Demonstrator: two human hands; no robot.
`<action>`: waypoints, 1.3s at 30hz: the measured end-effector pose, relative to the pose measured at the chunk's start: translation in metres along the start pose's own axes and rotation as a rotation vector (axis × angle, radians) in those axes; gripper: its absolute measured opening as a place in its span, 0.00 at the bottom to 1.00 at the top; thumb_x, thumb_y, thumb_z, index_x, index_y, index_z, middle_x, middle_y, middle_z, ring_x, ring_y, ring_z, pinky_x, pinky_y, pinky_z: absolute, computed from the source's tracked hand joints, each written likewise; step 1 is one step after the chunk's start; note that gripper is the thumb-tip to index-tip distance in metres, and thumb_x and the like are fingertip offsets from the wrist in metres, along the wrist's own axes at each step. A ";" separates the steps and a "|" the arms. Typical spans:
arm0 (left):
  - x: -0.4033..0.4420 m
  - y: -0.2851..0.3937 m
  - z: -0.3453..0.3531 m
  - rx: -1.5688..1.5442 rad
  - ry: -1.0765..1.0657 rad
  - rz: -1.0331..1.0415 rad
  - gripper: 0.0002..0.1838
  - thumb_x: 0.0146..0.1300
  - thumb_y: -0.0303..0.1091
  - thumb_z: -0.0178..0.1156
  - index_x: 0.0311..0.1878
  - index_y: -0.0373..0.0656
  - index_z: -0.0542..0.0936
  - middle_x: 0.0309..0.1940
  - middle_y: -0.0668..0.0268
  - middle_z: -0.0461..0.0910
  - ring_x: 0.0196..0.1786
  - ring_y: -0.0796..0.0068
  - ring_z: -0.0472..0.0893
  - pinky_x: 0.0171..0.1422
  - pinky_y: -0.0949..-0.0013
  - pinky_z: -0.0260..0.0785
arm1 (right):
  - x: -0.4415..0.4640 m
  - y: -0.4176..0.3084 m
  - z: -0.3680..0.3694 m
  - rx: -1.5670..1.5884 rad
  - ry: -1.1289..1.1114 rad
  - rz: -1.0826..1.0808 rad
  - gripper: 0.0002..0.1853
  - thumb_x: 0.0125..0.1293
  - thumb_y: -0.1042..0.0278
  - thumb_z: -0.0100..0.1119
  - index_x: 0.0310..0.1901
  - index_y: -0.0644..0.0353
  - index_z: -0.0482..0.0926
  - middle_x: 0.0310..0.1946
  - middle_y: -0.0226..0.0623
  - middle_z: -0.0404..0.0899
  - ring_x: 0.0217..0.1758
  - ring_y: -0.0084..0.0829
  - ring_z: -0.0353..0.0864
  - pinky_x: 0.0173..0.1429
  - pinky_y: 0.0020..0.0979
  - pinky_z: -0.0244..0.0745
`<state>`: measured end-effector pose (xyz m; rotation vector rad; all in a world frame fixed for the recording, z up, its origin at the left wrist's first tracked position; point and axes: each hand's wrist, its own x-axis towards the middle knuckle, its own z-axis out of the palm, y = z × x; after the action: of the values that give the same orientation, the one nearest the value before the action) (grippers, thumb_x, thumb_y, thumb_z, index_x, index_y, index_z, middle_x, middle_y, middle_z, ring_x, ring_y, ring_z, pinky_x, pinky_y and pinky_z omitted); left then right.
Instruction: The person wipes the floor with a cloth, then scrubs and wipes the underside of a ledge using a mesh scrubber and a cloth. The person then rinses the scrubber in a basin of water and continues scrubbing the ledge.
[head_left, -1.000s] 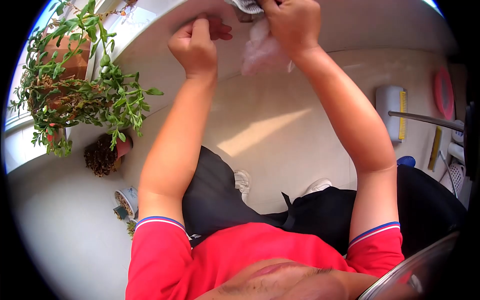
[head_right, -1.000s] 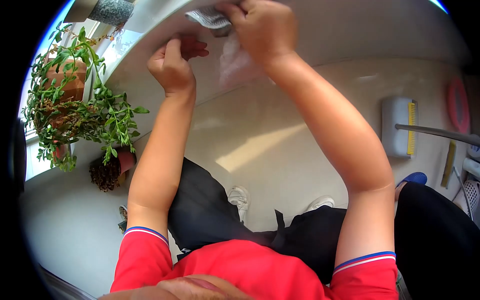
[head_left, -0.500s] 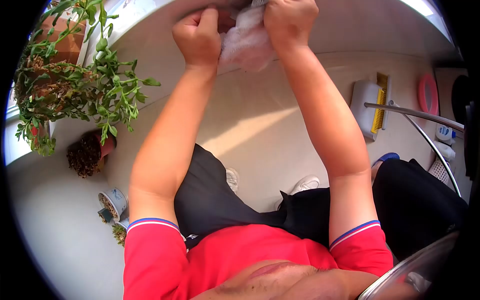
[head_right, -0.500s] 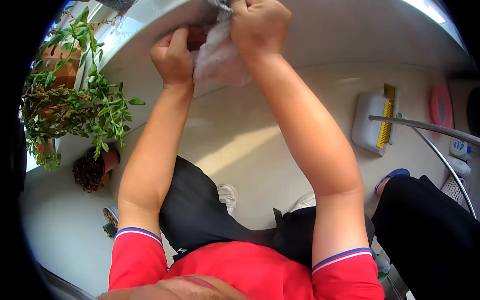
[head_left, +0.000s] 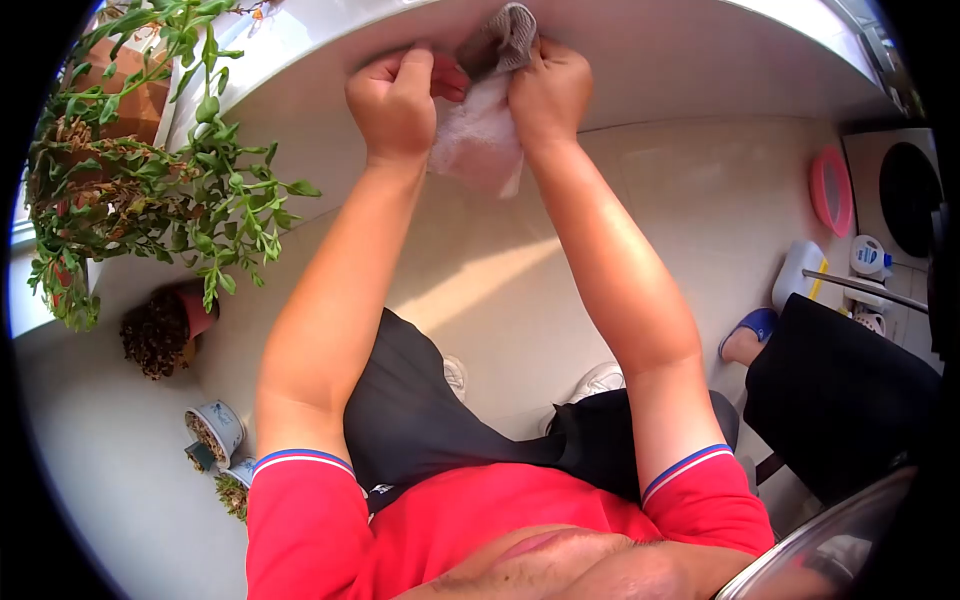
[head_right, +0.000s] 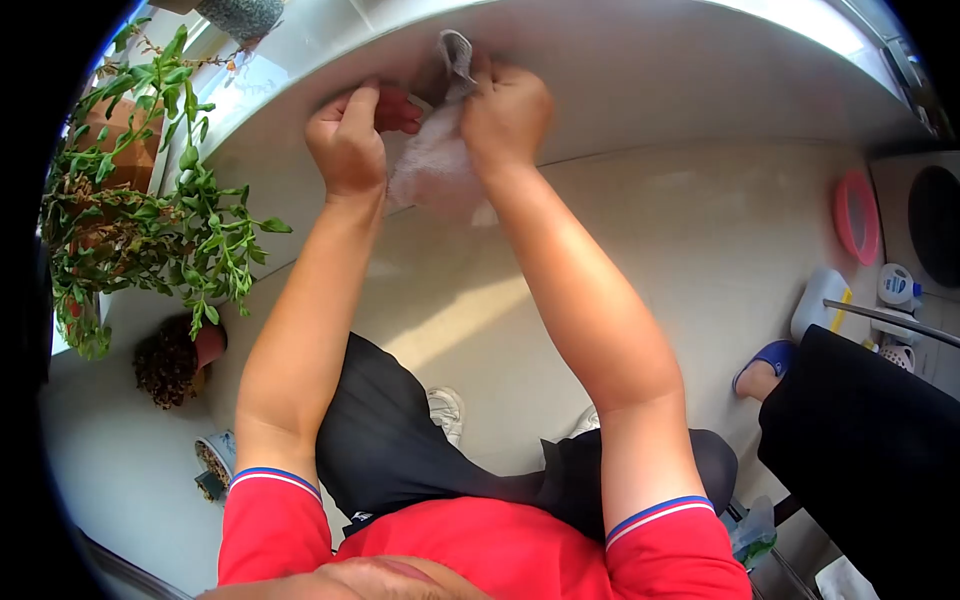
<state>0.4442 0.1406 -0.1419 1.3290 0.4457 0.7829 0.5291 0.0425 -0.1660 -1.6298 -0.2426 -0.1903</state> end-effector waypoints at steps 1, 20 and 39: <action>0.003 -0.001 0.002 0.034 0.006 0.031 0.15 0.67 0.30 0.56 0.28 0.30 0.83 0.25 0.56 0.84 0.25 0.67 0.83 0.33 0.67 0.77 | 0.003 -0.017 -0.001 0.002 -0.040 0.050 0.24 0.72 0.52 0.61 0.27 0.68 0.84 0.17 0.44 0.78 0.20 0.30 0.72 0.30 0.36 0.70; 0.002 0.014 -0.014 0.448 -0.293 0.086 0.19 0.61 0.42 0.74 0.43 0.32 0.87 0.34 0.64 0.87 0.36 0.80 0.81 0.42 0.74 0.75 | -0.009 -0.037 0.017 0.305 -0.016 0.119 0.25 0.69 0.56 0.66 0.20 0.67 0.76 0.13 0.33 0.70 0.18 0.24 0.63 0.24 0.35 0.61; 0.002 -0.001 -0.018 0.408 -0.268 0.016 0.15 0.61 0.40 0.72 0.39 0.35 0.88 0.29 0.67 0.86 0.32 0.81 0.79 0.39 0.73 0.72 | 0.041 -0.039 -0.036 -0.106 0.044 -0.078 0.30 0.69 0.54 0.67 0.12 0.62 0.70 0.11 0.32 0.69 0.16 0.21 0.61 0.21 0.35 0.56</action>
<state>0.4334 0.1547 -0.1467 1.7925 0.3926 0.5303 0.5588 0.0104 -0.1150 -1.7200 -0.2664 -0.3031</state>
